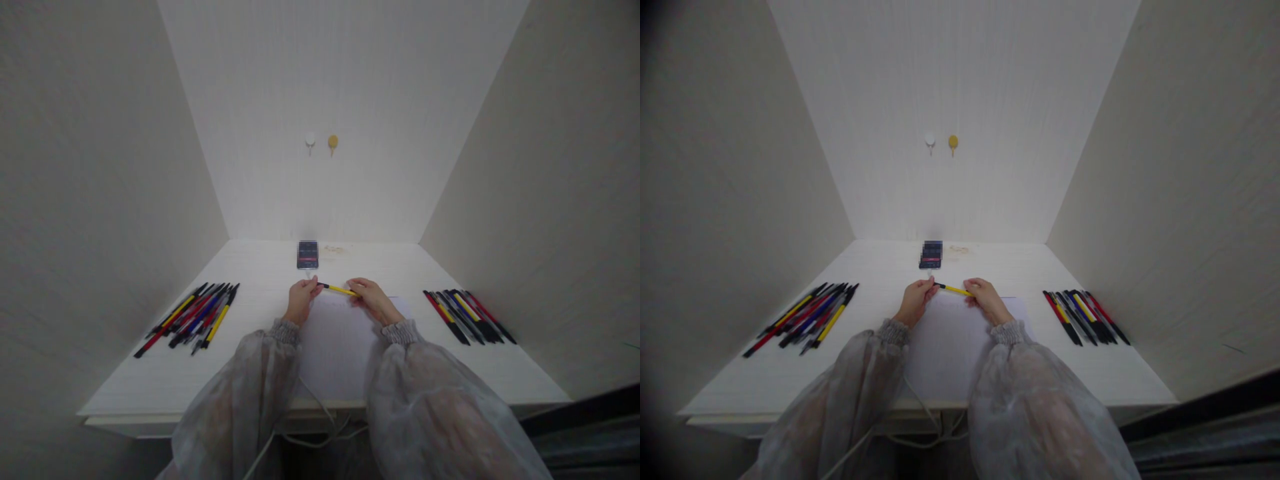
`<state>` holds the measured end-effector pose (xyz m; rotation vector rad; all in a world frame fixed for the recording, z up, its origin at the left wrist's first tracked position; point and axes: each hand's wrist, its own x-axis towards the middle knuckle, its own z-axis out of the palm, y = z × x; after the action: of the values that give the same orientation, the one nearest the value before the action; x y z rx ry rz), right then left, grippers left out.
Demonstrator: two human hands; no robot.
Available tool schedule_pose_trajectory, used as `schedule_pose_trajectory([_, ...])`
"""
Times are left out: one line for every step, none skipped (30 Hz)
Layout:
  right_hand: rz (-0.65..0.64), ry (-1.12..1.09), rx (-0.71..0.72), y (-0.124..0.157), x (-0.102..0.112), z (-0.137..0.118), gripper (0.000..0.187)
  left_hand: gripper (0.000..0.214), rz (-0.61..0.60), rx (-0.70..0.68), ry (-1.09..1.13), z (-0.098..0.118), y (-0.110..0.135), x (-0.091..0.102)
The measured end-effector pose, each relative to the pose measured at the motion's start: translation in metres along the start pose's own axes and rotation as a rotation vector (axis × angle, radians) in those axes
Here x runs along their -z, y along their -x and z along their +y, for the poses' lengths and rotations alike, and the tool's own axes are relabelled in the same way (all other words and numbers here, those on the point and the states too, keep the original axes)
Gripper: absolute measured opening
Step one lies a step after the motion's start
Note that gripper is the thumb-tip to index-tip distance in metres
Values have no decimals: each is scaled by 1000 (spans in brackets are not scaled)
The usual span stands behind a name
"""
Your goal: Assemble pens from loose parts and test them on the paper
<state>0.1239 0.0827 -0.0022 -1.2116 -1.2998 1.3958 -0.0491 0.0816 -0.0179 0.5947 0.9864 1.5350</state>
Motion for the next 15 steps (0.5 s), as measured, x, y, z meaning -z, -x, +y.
schedule_pose_trajectory([-34,4,-51,1,0,0,22,16,-4,-2,-2,0,0,0])
schedule_pose_trajectory([-58,21,-88,1,0,0,24,16,-8,-1,-5,-1,-1,1])
schedule_pose_trajectory([-69,41,-101,1,1,1,22,16,-11,4,-9,-1,-1,1])
schedule_pose_trajectory([-62,56,-90,1,1,1,17,16,-10,10,-13,-2,-1,1])
schedule_pose_trajectory([-42,62,-69,1,1,1,12,17,-8,15,-16,-2,-1,1])
schedule_pose_trajectory([-19,58,-47,1,1,1,11,17,-3,18,-18,-2,-2,2])
schedule_pose_trajectory([-4,46,-30,1,1,1,13,17,2,19,-19,-2,-2,2])
schedule_pose_trajectory([-6,30,-24,2,1,0,15,18,5,16,-19,-2,-2,2])
schedule_pose_trajectory([-27,12,-40,2,1,-1,14,18,6,12,-17,-2,-2,2])
schedule_pose_trajectory([-58,-4,-77,3,1,-2,12,18,6,8,-16,-2,-2,3])
schedule_pose_trajectory([-94,-12,-122,3,1,-2,13,18,7,4,-17,-2,-3,3])
schedule_pose_trajectory([-122,-6,-169,3,1,-3,18,18,11,1,-18,-1,-3,3])
schedule_pose_trajectory([-133,12,-203,4,1,-3,24,18,17,0,-20,-1,-3,3])
schedule_pose_trajectory([-126,35,-210,3,0,-2,25,18,24,0,-23,-1,-2,2])
schedule_pose_trajectory([-104,51,-187,3,0,-2,22,18,33,1,-26,0,-2,2])
